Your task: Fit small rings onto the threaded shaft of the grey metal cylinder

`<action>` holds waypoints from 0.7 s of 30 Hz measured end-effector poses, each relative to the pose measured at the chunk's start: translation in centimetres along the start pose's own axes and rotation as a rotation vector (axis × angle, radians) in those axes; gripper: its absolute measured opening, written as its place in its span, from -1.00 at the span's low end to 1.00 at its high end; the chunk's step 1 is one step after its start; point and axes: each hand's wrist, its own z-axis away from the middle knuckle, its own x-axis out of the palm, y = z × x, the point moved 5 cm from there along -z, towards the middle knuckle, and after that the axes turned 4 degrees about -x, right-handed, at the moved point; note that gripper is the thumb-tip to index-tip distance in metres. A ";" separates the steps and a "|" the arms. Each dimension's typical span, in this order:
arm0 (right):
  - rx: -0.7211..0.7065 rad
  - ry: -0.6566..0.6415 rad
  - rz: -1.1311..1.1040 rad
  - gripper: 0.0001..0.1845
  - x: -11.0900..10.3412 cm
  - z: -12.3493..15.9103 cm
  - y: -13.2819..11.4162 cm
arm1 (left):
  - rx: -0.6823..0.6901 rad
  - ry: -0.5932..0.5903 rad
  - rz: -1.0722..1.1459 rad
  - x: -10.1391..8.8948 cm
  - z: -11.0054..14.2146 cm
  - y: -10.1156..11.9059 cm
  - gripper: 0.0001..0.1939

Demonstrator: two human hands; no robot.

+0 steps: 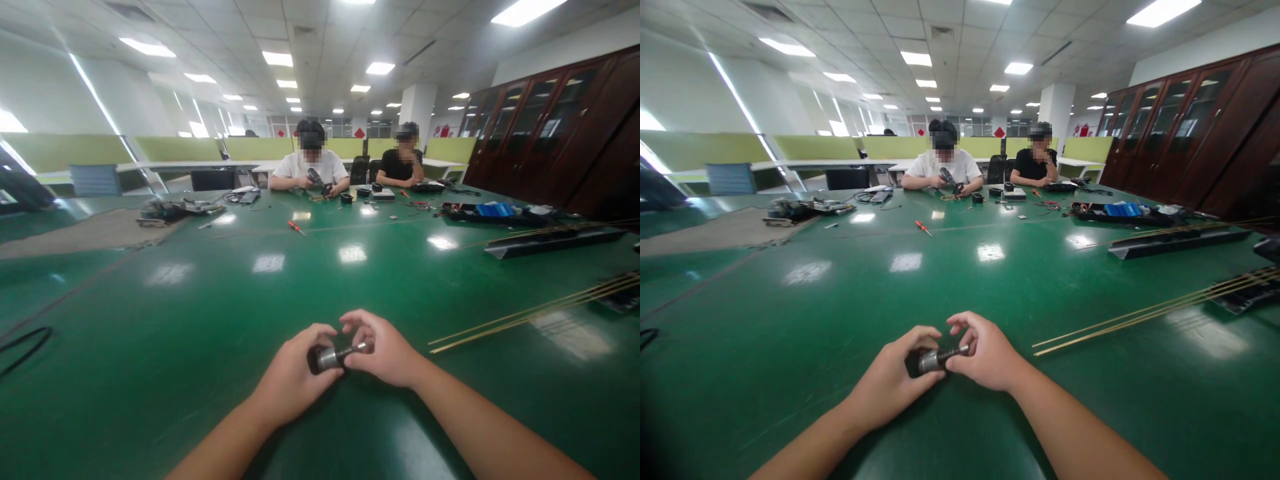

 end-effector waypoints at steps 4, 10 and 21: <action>-0.026 -0.019 0.194 -0.45 0.1 0.2 -0.6 | -0.029 0.012 -0.007 0.1 0.0 0.3 -0.78; -0.091 -0.051 0.244 -0.63 0.3 0.5 -1.3 | -0.069 0.029 0.005 0.1 -0.2 0.6 -0.84; -0.129 -0.072 0.328 -0.88 0.2 0.6 -2.2 | -0.054 0.043 0.040 0.0 0.2 0.5 -0.84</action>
